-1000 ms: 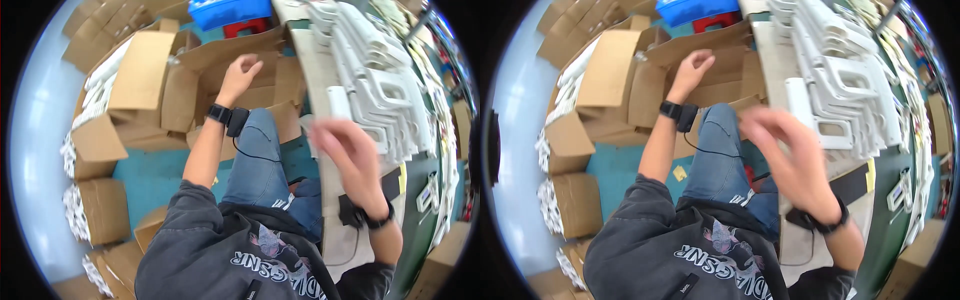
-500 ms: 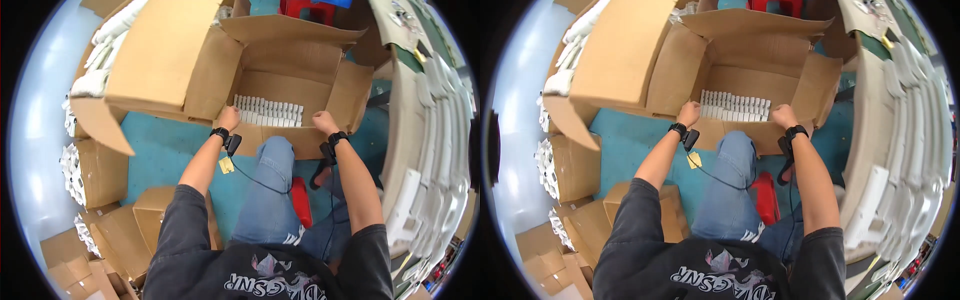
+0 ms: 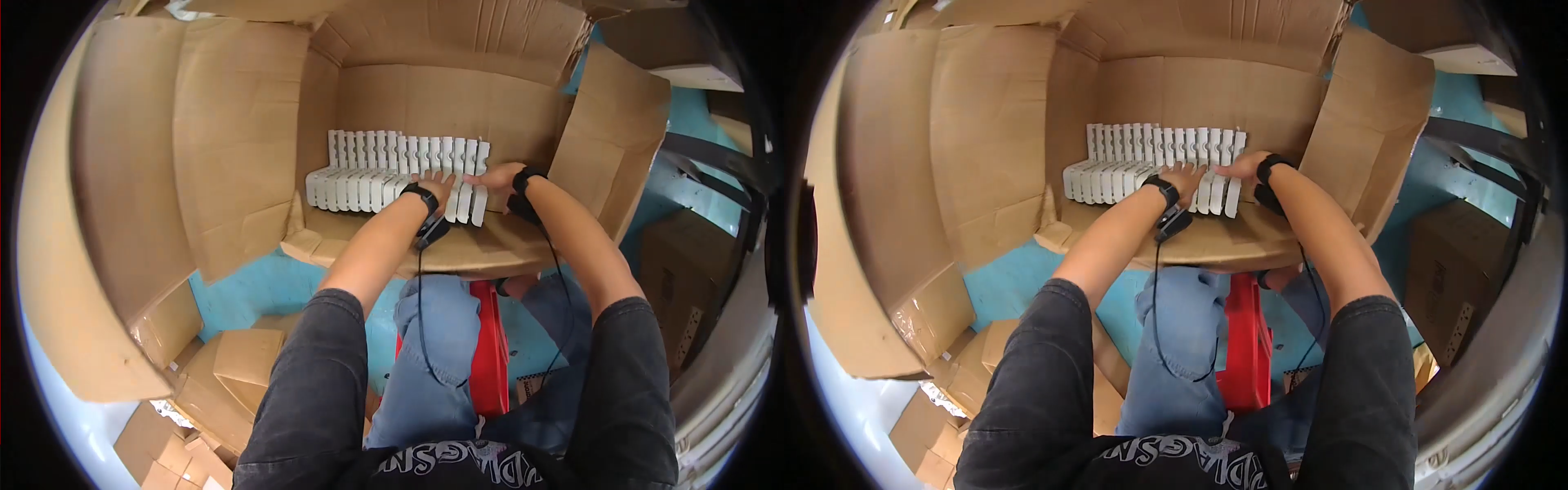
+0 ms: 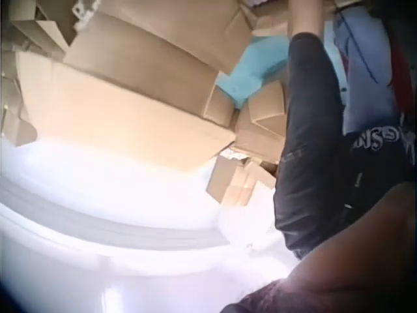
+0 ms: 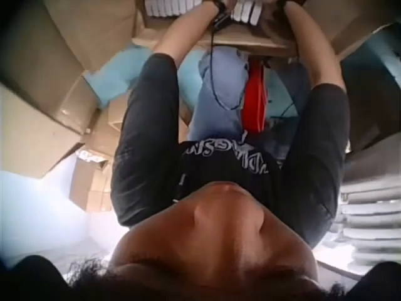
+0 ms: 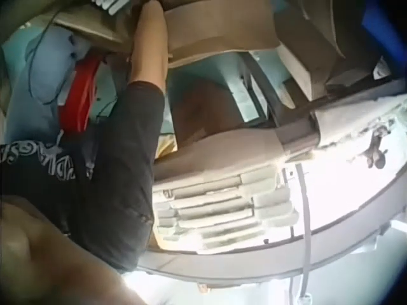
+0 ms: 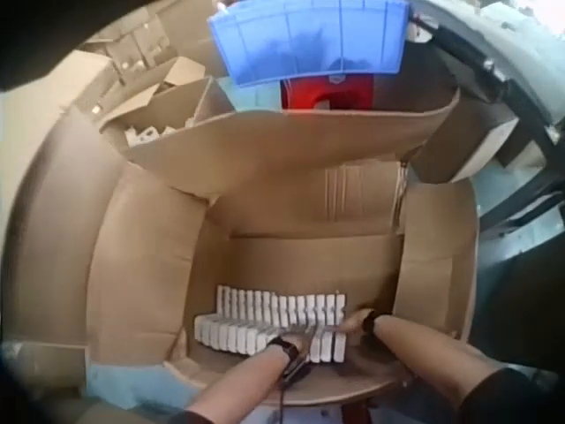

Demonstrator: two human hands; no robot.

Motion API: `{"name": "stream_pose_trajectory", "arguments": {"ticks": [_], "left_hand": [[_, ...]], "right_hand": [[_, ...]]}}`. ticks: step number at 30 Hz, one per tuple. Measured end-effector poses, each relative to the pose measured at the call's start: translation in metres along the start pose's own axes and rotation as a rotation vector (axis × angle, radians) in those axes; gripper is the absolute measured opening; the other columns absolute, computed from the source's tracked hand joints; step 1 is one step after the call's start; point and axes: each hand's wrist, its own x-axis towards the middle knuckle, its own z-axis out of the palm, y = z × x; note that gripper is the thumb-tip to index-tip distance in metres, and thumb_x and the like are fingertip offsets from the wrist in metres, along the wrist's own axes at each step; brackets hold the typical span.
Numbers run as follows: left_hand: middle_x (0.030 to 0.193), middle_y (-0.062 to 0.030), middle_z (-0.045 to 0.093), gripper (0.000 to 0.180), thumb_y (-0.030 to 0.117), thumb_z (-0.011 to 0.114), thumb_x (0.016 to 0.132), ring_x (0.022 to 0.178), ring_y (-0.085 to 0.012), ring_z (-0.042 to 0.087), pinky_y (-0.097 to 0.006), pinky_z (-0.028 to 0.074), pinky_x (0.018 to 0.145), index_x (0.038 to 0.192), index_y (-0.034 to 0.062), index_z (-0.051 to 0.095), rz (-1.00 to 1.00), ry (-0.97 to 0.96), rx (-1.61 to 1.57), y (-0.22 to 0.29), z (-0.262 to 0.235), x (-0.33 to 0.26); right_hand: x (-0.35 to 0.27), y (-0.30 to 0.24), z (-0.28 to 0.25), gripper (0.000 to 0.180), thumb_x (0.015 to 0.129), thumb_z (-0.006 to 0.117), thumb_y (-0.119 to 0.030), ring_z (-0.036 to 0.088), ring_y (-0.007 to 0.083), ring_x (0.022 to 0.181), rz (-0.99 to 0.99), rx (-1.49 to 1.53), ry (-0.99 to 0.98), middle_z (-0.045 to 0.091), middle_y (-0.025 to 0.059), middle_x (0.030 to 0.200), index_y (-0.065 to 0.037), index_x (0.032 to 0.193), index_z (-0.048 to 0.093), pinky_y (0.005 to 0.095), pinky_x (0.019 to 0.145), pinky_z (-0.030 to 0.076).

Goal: The person assembles a handheld device by placing a motor, battery, and tubing into a white plastic housing before pressing a second housing piece on top. They then set the unit aside, retrieve more housing components from a box, and repeat the assembly process.

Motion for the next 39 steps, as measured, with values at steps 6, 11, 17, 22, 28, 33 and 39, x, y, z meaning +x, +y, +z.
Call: {"name": "stream_pose_trajectory", "arguments": {"ticks": [6, 11, 17, 22, 28, 33, 39], "left_hand": [[0.148, -0.0204, 0.044, 0.128, 0.029, 0.098, 0.054, 0.14, -0.037, 0.043, -0.066, 0.031, 0.114, 0.158, 0.0045, 0.026, 0.147, 0.371, 0.095, 0.008, 0.05, 0.014], [0.133, -0.017, 0.055, 0.114, 0.032, 0.095, 0.057, 0.131, -0.0335, 0.05, -0.056, 0.033, 0.116, 0.15, 0.0018, 0.037, 0.262, 0.537, 0.056, 0.013, 0.045, 0.018], [0.149, -0.0291, 0.043, 0.132, 0.04, 0.096, 0.063, 0.147, -0.0384, 0.036, -0.046, 0.026, 0.123, 0.154, -0.0145, 0.018, 0.286, 0.598, -0.792, 0.061, 0.065, 0.048], [0.149, -0.0338, 0.048, 0.106, 0.074, 0.037, 0.099, 0.142, -0.0405, 0.046, -0.04, 0.036, 0.117, 0.148, -0.0199, 0.034, -0.265, 0.148, -1.541, 0.07, 0.103, 0.138], [0.141, -0.0303, 0.058, 0.082, 0.062, 0.037, 0.103, 0.137, -0.0397, 0.052, -0.04, 0.038, 0.115, 0.14, -0.0085, 0.054, 0.008, 0.019, -1.587, 0.062, 0.112, 0.153], [0.114, -0.0212, 0.072, 0.065, 0.055, 0.05, 0.103, 0.083, -0.0337, 0.075, -0.045, 0.062, 0.064, 0.133, -0.0021, 0.062, -0.012, -0.029, -1.63, 0.086, 0.004, 0.066], [0.126, -0.0141, 0.065, 0.061, 0.041, 0.06, 0.102, 0.106, -0.0238, 0.066, -0.044, 0.059, 0.079, 0.143, -0.0027, 0.047, 0.226, 0.719, -1.3, 0.034, -0.084, -0.061]], "right_hand": [[0.076, 0.023, 0.012, 0.086, 0.096, 0.052, -0.073, 0.057, 0.0335, 0.129, -0.014, 0.361, -0.309, 0.054, 0.0188, 0.149, -0.008, 0.152, 0.047, 0.0521, 0.1, 0.051], [0.11, 0.059, 0.012, 0.087, 0.096, 0.052, -0.073, 0.059, 0.0307, 0.128, -0.103, 0.514, -0.357, 0.056, 0.0172, 0.149, -0.009, 0.154, 0.044, 0.0498, 0.101, 0.052], [0.128, 0.095, -0.003, 0.074, 0.092, 0.062, -0.07, 0.072, 0.0222, 0.104, -0.086, 0.5, -0.27, 0.071, 0.0088, 0.129, -0.012, 0.137, 0.06, 0.0422, 0.089, 0.057], [0.131, 0.099, 0.001, 0.071, 0.091, 0.064, -0.069, 0.073, 0.0193, 0.098, -0.068, 0.573, -0.247, 0.074, 0.0062, 0.121, -0.012, 0.133, 0.064, 0.0402, 0.085, 0.058], [0.109, 0.1, -0.001, 0.047, 0.096, 0.069, -0.049, 0.073, 0.0154, 0.092, -0.12, 0.67, -0.296, 0.076, 0.001, 0.112, -0.013, 0.126, 0.068, 0.034, 0.076, 0.057], [0.063, 0.1, -0.036, 0.047, 0.096, 0.071, -0.046, 0.071, 0.0116, 0.101, -0.226, 0.615, -0.14, 0.076, 0.0001, 0.116, -0.011, 0.128, 0.068, 0.0321, 0.088, 0.056], [-0.069, -0.003, -0.034, 0.054, 0.093, 0.076, -0.026, 0.067, 0.0236, 0.117, -0.73, 0.925, -0.138, 0.067, 0.0099, 0.132, -0.004, 0.138, 0.058, 0.0411, 0.104, 0.053]]}}
